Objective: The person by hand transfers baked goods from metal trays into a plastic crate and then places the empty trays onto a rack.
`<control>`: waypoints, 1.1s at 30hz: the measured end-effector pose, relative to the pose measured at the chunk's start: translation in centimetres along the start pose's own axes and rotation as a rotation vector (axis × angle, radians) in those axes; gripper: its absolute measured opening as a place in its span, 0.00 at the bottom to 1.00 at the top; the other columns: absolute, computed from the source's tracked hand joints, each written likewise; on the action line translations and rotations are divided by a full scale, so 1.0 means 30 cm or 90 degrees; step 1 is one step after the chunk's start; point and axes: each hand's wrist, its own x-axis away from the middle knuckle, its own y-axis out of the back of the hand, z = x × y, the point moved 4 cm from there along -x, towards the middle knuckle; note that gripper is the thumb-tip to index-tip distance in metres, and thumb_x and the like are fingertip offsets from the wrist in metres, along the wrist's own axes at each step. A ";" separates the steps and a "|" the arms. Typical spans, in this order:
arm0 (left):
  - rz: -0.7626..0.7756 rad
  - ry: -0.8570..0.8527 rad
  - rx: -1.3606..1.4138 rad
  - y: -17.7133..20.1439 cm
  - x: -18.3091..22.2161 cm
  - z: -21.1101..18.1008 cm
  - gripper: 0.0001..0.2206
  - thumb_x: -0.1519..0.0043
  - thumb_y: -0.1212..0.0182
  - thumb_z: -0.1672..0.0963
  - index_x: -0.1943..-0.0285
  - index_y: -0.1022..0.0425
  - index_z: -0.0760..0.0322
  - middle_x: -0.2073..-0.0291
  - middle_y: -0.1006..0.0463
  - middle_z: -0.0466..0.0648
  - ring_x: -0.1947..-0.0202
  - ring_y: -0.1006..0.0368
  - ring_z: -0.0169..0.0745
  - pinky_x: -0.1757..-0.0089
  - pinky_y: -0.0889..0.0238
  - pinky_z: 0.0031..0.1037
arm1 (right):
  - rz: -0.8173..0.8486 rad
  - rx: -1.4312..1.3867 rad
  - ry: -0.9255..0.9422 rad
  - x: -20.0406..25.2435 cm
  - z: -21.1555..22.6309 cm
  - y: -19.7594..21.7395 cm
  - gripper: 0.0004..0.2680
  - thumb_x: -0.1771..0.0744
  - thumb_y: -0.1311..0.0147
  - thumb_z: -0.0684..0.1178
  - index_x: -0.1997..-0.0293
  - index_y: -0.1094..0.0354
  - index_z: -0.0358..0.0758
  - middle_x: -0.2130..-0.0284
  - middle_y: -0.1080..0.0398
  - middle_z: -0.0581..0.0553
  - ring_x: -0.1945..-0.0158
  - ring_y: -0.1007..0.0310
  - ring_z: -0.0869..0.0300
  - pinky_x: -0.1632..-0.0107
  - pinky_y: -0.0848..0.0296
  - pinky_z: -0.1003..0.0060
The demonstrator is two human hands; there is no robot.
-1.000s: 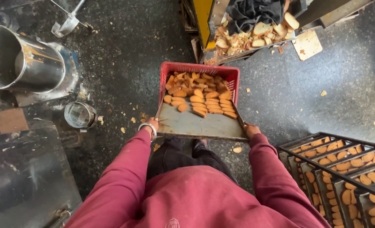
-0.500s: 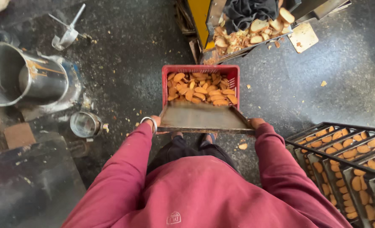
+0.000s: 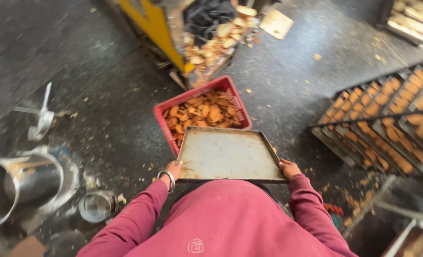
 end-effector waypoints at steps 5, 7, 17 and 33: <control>0.118 -0.194 0.217 -0.064 -0.081 -0.290 0.20 0.40 0.36 0.51 0.42 0.24 0.65 0.54 0.15 0.59 0.54 0.22 0.54 0.52 0.31 0.38 | -0.180 -0.248 -0.042 0.176 -0.239 0.119 0.16 0.31 0.45 0.49 0.35 0.31 0.37 0.49 0.23 0.43 0.47 0.28 0.61 0.43 0.35 0.70; 0.141 -0.243 0.145 -0.095 -0.115 -0.414 0.20 0.39 0.35 0.51 0.42 0.23 0.65 0.55 0.15 0.56 0.54 0.23 0.46 0.52 0.31 0.34 | -0.215 -0.369 -0.064 0.242 -0.356 0.149 0.17 0.30 0.47 0.48 0.33 0.33 0.37 0.49 0.24 0.42 0.50 0.29 0.58 0.47 0.33 0.67; 0.350 -0.398 0.048 -0.574 0.241 -1.188 0.26 0.43 0.28 0.53 0.38 0.27 0.69 0.52 0.16 0.52 0.53 0.21 0.41 0.50 0.30 0.31 | -0.414 -0.724 -0.070 0.766 -1.010 0.429 0.17 0.30 0.51 0.44 0.33 0.35 0.32 0.44 0.26 0.43 0.47 0.28 0.60 0.45 0.31 0.66; 0.385 -0.720 0.236 -0.883 1.094 -1.912 0.32 0.40 0.31 0.54 0.28 0.37 0.71 0.42 0.21 0.55 0.43 0.26 0.40 0.43 0.35 0.29 | -0.687 -0.591 0.144 1.331 -1.062 1.285 0.17 0.27 0.60 0.44 0.27 0.41 0.31 0.35 0.34 0.41 0.38 0.34 0.60 0.39 0.36 0.68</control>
